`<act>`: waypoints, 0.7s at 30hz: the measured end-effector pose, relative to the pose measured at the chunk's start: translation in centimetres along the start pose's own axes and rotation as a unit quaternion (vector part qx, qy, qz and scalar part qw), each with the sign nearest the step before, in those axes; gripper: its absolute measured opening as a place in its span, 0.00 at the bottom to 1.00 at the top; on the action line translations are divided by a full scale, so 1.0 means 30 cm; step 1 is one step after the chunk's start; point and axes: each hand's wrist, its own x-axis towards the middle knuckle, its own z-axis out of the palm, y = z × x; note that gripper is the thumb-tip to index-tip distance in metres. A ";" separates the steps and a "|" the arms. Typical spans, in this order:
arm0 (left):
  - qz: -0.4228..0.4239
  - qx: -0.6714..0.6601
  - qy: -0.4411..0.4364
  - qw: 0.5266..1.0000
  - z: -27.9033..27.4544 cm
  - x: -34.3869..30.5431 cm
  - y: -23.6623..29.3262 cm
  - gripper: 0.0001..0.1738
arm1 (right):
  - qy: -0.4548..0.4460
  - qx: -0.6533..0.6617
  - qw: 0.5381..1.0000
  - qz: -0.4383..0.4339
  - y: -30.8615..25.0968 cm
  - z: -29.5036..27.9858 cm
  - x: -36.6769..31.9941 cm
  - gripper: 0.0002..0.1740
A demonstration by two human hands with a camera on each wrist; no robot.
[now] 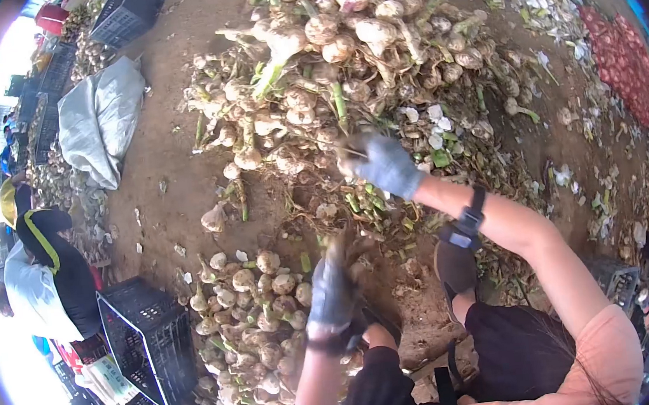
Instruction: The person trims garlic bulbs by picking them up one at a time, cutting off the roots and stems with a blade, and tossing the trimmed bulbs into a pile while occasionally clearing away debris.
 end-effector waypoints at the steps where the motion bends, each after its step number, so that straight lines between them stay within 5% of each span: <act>1: -0.024 -0.056 -0.024 0.998 0.017 0.043 -0.004 0.36 | -0.012 0.049 0.997 0.052 -0.058 -0.020 -0.042 0.07; 3: -0.164 -0.342 -0.095 0.921 0.053 0.129 0.007 0.37 | -0.007 0.142 0.985 0.101 -0.125 -0.022 -0.145 0.06; 4: -0.153 -0.382 -0.099 0.906 0.037 0.166 -0.039 0.36 | -0.028 0.196 0.978 0.072 -0.126 -0.018 -0.191 0.08; 6: -0.120 -0.467 -0.160 0.861 0.005 0.229 -0.114 0.34 | -0.070 0.081 0.994 0.002 -0.106 -0.031 -0.280 0.20; 9: -0.091 -0.368 0.086 0.921 0.117 0.187 -0.030 0.25 | -0.067 0.028 0.983 -0.166 -0.044 -0.033 -0.350 0.30; 11: -0.061 -0.344 -0.034 0.936 -0.002 0.177 -0.102 0.15 | -0.107 -0.061 0.970 -0.210 0.007 -0.068 -0.413 0.34; 13: 0.017 -0.317 -0.016 0.948 -0.019 0.171 -0.101 0.16 | -0.200 -0.153 0.952 -0.175 0.023 -0.152 -0.433 0.38; 14: 0.055 -0.232 0.023 0.971 -0.011 0.160 -0.075 0.18 | -0.095 -0.086 0.973 -0.191 0.074 -0.127 -0.456 0.31; 16: 0.055 -0.080 0.066 0.993 -0.001 0.151 -0.044 0.23 | -0.057 -0.080 0.990 -0.105 0.052 -0.154 -0.413 0.18; 18: 0.147 -0.055 0.066 0.985 0.014 0.177 -0.094 0.31 | -0.071 -0.172 0.976 -0.113 0.027 -0.157 -0.367 0.12; 21: 0.112 -0.096 0.012 0.989 0.019 0.174 -0.143 0.33 | -0.125 -0.224 0.963 -0.081 -0.059 -0.144 -0.316 0.09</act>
